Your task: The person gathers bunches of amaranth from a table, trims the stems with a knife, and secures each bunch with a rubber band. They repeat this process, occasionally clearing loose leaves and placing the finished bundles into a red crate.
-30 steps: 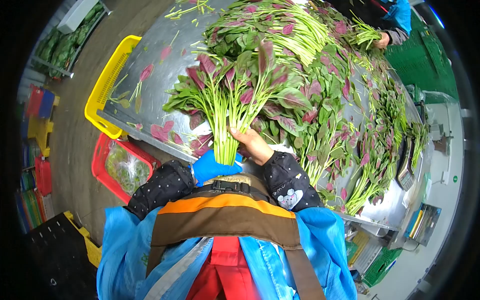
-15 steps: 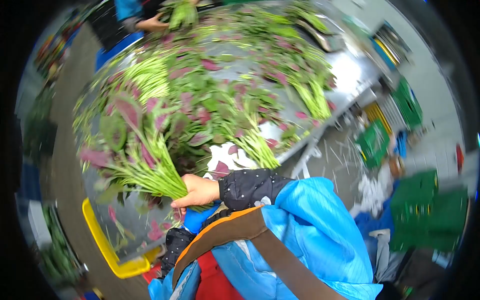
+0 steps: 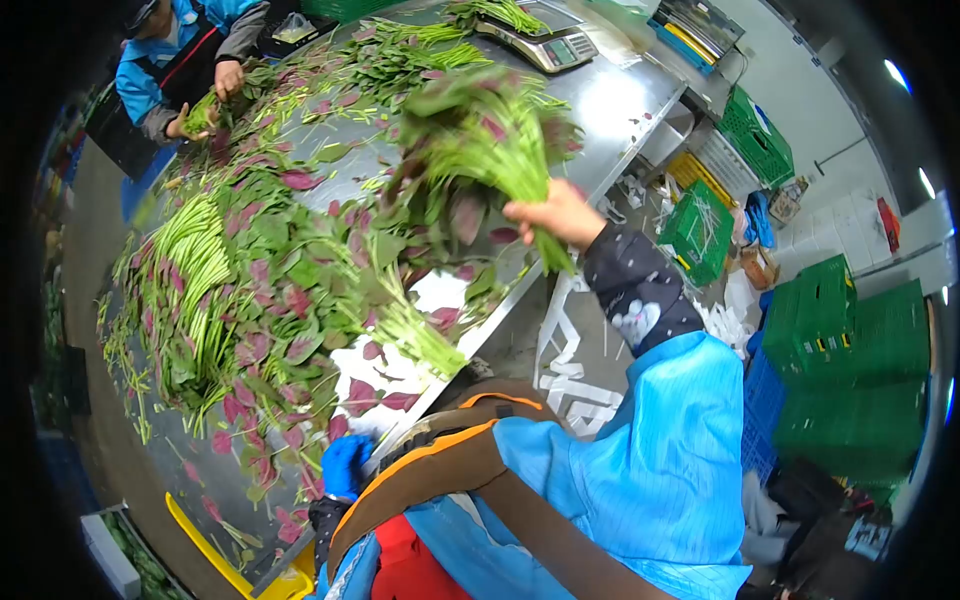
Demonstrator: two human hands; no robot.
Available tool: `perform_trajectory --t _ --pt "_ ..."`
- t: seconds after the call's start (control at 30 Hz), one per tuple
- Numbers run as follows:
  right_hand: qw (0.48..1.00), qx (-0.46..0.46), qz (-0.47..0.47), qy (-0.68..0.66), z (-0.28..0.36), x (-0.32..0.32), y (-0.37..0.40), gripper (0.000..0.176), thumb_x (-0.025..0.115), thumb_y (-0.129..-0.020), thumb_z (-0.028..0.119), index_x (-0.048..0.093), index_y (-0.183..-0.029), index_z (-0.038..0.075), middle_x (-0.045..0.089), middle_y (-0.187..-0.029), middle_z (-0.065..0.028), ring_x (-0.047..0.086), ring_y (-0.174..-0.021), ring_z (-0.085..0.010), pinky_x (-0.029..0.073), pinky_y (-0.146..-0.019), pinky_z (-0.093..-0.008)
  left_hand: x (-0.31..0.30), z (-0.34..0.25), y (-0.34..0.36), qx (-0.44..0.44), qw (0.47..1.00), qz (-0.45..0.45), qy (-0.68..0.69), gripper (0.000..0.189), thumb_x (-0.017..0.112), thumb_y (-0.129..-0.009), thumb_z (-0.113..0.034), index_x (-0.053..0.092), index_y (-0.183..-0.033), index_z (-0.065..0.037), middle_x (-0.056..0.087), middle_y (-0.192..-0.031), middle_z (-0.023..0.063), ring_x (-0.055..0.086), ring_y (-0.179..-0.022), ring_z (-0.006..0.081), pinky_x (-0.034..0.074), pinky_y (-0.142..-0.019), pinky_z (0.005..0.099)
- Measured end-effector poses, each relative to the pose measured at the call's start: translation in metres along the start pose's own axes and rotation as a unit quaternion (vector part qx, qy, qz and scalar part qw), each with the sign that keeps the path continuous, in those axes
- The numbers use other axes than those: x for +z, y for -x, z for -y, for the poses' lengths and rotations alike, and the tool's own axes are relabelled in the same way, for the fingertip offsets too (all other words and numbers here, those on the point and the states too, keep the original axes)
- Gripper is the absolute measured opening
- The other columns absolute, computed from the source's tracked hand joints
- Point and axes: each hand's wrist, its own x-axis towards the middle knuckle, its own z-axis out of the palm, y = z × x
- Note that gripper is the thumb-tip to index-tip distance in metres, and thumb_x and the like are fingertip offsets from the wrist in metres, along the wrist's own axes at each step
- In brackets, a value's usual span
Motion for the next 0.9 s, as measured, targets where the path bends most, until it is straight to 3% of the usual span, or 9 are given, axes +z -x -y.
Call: perform_trajectory --t 0.23,0.27,0.37,0.47,0.53,0.6,0.7,0.8,0.9 --pt "0.997 -0.033 -0.061 -0.047 -0.002 -0.184 -0.119 0.014 0.063 -0.084 0.016 0.054 -0.083 0.005 0.054 -0.065 0.0005 0.055 -0.054 -0.0100 0.044 -0.050 -0.0242 0.023 0.017 -0.018 -0.019 0.975 -0.197 -0.103 0.013 0.063 -0.083 -0.015 0.067 -0.080 -0.003 0.064 -0.074 0.0044 0.055 -0.060 0.0104 0.042 -0.053 0.0232" --pt "0.998 -0.028 -0.041 -0.049 -0.024 -0.199 -0.137 0.014 0.064 -0.083 0.015 0.054 -0.083 0.006 0.054 -0.064 0.0001 0.055 -0.054 -0.0102 0.045 -0.049 -0.0249 0.014 0.025 -0.027 0.026 0.958 -0.167 -0.231 0.015 0.062 -0.083 -0.016 0.066 -0.078 -0.003 0.063 -0.073 0.0038 0.053 -0.059 0.0103 0.040 -0.053 0.0237" --pt "0.991 0.100 -0.047 -0.074 -0.128 -0.223 -0.190 0.016 0.065 -0.084 0.016 0.054 -0.084 0.004 0.053 -0.061 -0.0025 0.053 -0.050 -0.0141 0.045 -0.048 -0.0276 0.065 0.005 -0.025 0.024 0.981 -0.183 -0.053 0.018 0.058 -0.085 -0.019 0.063 -0.076 -0.004 0.059 -0.070 0.0023 0.049 -0.059 0.0102 0.038 -0.054 0.0246" --pt "0.966 0.247 -0.068 -0.026 -0.223 -0.237 -0.215 0.020 0.068 -0.080 0.012 0.054 -0.086 -0.002 0.057 -0.065 -0.0081 0.057 -0.053 -0.0194 0.048 -0.047 -0.0306 0.127 -0.025 -0.032 -0.040 0.967 -0.248 0.048 0.017 0.060 -0.087 -0.015 0.062 -0.098 -0.001 0.065 -0.092 0.0091 0.063 -0.086 0.0179 0.051 -0.077 0.0289" --pt "0.971 0.212 -0.107 -0.018 -0.217 -0.232 -0.208 0.026 0.072 -0.076 0.013 0.058 -0.090 -0.005 0.062 -0.075 -0.0117 0.061 -0.059 -0.0193 0.048 -0.051 -0.0291 0.135 -0.016 -0.044 -0.023 0.976 -0.216 0.000 0.021 0.059 -0.088 -0.015 0.061 -0.103 -0.001 0.065 -0.094 0.0092 0.063 -0.085 0.0174 0.051 -0.075 0.0282" --pt "0.972 0.057 -0.137 0.180 -0.233 -0.259 -0.204 0.050 0.077 -0.072 0.027 0.058 -0.102 -0.007 0.065 -0.088 -0.0122 0.059 -0.078 -0.0148 0.046 -0.070 -0.0280 0.152 -0.020 -0.053 -0.036 0.975 -0.220 -0.004 0.022 0.056 -0.090 -0.018 0.061 -0.104 -0.001 0.065 -0.092 0.0074 0.062 -0.082 0.0153 0.050 -0.074 0.0269" --pt "0.855 -0.086 -0.303 0.412 -0.199 -0.236 -0.160 0.055 0.073 -0.077 0.029 0.051 -0.114 -0.004 0.062 -0.092 -0.0076 0.059 -0.081 -0.0161 0.046 -0.074 -0.0290 0.159 -0.023 -0.065 -0.077 0.969 -0.235 0.009 0.026 0.054 -0.092 -0.022 0.061 -0.105 -0.001 0.065 -0.091 0.0060 0.060 -0.079 0.0136 0.049 -0.072 0.0261" --pt "0.982 -0.049 -0.161 0.083 -0.150 -0.137 -0.118 0.032 0.065 -0.084 0.020 0.057 -0.108 0.000 0.063 -0.091 -0.0063 0.059 -0.080 -0.0143 0.047 -0.075 -0.0272 0.163 -0.023 -0.076 -0.086 0.970 -0.227 0.030 0.027 0.053 -0.093 -0.023 0.061 -0.107 -0.002 0.063 -0.087 0.0042 0.058 -0.075 0.0126 0.049 -0.071 0.0266" --pt "0.980 0.076 0.155 -0.099 -0.118 -0.004 -0.076 0.021 0.061 -0.087 0.015 0.061 -0.104 0.003 0.064 -0.092 -0.0049 0.059 -0.080 -0.0115 0.047 -0.072 -0.0250 0.166 -0.030 -0.083 -0.102 0.975 -0.198 0.013 0.025 0.054 -0.091 -0.020 0.060 -0.110 -0.004 0.062 -0.080 0.0028 0.056 -0.066 0.0122 0.047 -0.062 0.0256"
